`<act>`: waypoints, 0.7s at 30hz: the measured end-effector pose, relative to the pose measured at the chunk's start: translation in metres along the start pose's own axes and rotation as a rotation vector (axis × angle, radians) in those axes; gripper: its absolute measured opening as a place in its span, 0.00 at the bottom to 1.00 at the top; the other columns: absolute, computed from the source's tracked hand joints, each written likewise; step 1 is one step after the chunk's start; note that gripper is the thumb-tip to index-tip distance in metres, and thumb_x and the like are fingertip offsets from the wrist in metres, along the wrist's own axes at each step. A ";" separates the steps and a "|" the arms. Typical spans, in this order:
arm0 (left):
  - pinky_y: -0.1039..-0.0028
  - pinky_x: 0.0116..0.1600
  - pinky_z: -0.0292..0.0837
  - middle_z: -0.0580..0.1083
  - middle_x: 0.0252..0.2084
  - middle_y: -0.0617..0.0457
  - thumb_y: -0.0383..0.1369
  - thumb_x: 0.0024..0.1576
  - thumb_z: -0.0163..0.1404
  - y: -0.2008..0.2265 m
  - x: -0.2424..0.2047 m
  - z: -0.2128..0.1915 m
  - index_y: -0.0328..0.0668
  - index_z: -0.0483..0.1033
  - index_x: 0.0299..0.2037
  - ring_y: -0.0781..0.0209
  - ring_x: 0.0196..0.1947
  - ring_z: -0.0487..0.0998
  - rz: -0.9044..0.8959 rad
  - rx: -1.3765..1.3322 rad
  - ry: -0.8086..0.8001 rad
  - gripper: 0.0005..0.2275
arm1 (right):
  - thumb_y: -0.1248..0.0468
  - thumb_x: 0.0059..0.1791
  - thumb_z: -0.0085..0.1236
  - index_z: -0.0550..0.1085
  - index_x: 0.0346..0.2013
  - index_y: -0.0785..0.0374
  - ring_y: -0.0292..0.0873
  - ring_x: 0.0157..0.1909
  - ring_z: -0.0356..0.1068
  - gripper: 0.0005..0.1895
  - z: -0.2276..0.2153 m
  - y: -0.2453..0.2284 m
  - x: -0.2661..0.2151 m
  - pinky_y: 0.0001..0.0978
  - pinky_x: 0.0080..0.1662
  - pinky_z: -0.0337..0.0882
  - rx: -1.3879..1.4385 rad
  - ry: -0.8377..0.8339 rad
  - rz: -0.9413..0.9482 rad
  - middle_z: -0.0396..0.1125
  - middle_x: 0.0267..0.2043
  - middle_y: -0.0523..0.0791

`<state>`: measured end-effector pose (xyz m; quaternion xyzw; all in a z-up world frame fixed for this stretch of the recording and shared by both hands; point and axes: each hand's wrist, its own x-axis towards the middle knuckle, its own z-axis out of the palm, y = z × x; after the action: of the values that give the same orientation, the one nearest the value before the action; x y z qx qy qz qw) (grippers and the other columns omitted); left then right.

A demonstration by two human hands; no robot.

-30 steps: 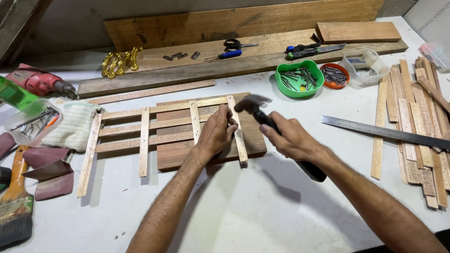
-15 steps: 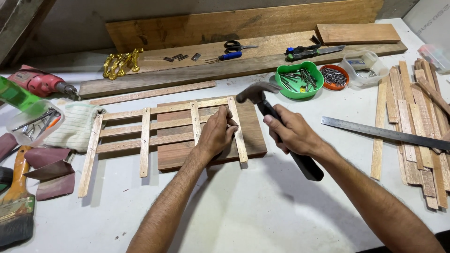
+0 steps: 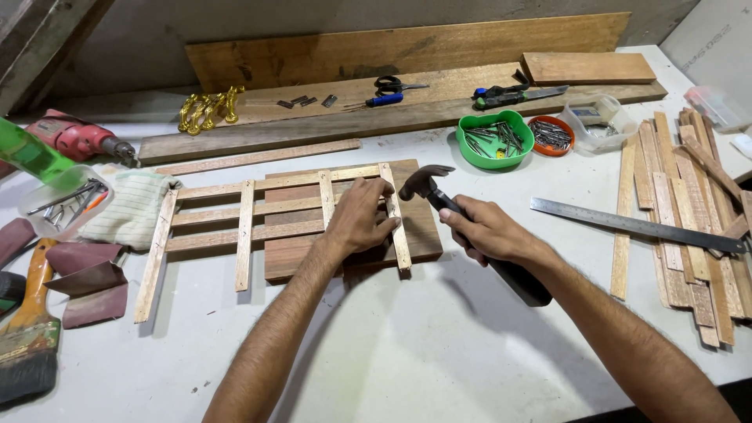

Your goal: Assembling a wooden lattice structure by nailing thin strips of wood onto a base and sanding the edges.

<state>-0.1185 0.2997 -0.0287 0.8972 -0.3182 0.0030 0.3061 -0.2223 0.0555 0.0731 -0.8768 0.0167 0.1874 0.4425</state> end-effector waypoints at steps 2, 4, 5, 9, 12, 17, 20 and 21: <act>0.54 0.61 0.71 0.70 0.56 0.46 0.49 0.52 0.61 0.003 0.002 -0.013 0.46 0.67 0.58 0.52 0.56 0.69 0.005 0.096 -0.044 0.28 | 0.48 0.56 0.44 0.66 0.31 0.60 0.35 0.15 0.63 0.19 -0.007 -0.013 -0.009 0.30 0.17 0.66 -0.005 0.014 -0.041 0.62 0.20 0.41; 0.47 0.68 0.63 0.66 0.64 0.46 0.58 0.47 0.61 0.002 0.003 -0.019 0.48 0.66 0.61 0.47 0.64 0.63 0.006 0.192 -0.088 0.36 | 0.49 0.56 0.46 0.66 0.31 0.61 0.34 0.16 0.63 0.19 -0.015 -0.024 -0.013 0.30 0.17 0.66 -0.009 0.025 -0.083 0.63 0.20 0.41; 0.43 0.71 0.51 0.59 0.69 0.48 0.63 0.45 0.59 0.000 0.004 -0.018 0.50 0.62 0.66 0.43 0.69 0.54 -0.021 0.276 -0.149 0.42 | 0.49 0.56 0.45 0.67 0.32 0.61 0.34 0.15 0.63 0.19 -0.019 -0.027 -0.014 0.30 0.17 0.66 -0.039 0.047 -0.140 0.63 0.19 0.41; 0.41 0.77 0.38 0.50 0.77 0.54 0.70 0.44 0.53 0.002 0.002 -0.024 0.56 0.55 0.73 0.44 0.77 0.43 -0.112 0.340 -0.284 0.48 | 0.49 0.56 0.44 0.65 0.34 0.60 0.34 0.15 0.62 0.18 -0.025 -0.047 -0.018 0.29 0.16 0.66 0.042 0.075 -0.279 0.62 0.19 0.39; 0.39 0.75 0.39 0.49 0.77 0.53 0.71 0.44 0.52 0.002 0.000 -0.025 0.56 0.54 0.73 0.43 0.77 0.43 -0.113 0.314 -0.279 0.48 | 0.48 0.56 0.44 0.64 0.33 0.62 0.34 0.14 0.62 0.20 -0.011 -0.032 -0.005 0.30 0.15 0.65 0.038 0.078 -0.285 0.62 0.18 0.40; 0.41 0.76 0.40 0.48 0.78 0.54 0.71 0.44 0.51 -0.001 0.001 -0.022 0.56 0.53 0.73 0.44 0.77 0.43 -0.100 0.330 -0.272 0.49 | 0.46 0.56 0.41 0.65 0.33 0.60 0.35 0.15 0.63 0.21 0.020 0.007 0.021 0.30 0.17 0.66 -0.015 -0.033 -0.019 0.62 0.18 0.40; 0.41 0.76 0.40 0.48 0.78 0.54 0.72 0.45 0.50 -0.004 0.002 -0.020 0.55 0.53 0.73 0.44 0.77 0.43 -0.084 0.337 -0.262 0.49 | 0.46 0.57 0.41 0.66 0.33 0.62 0.34 0.15 0.63 0.22 0.009 0.001 0.021 0.30 0.17 0.67 -0.038 -0.033 0.031 0.62 0.19 0.40; 0.41 0.76 0.40 0.48 0.78 0.53 0.72 0.45 0.50 -0.005 0.002 -0.019 0.55 0.53 0.73 0.44 0.77 0.43 -0.079 0.342 -0.259 0.49 | 0.46 0.58 0.42 0.66 0.34 0.64 0.35 0.15 0.63 0.23 0.003 -0.003 0.019 0.30 0.17 0.67 -0.040 -0.017 0.030 0.61 0.19 0.41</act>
<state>-0.1105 0.3122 -0.0157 0.9407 -0.3144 -0.0705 0.1058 -0.2051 0.0626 0.0677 -0.8835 0.0225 0.2017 0.4222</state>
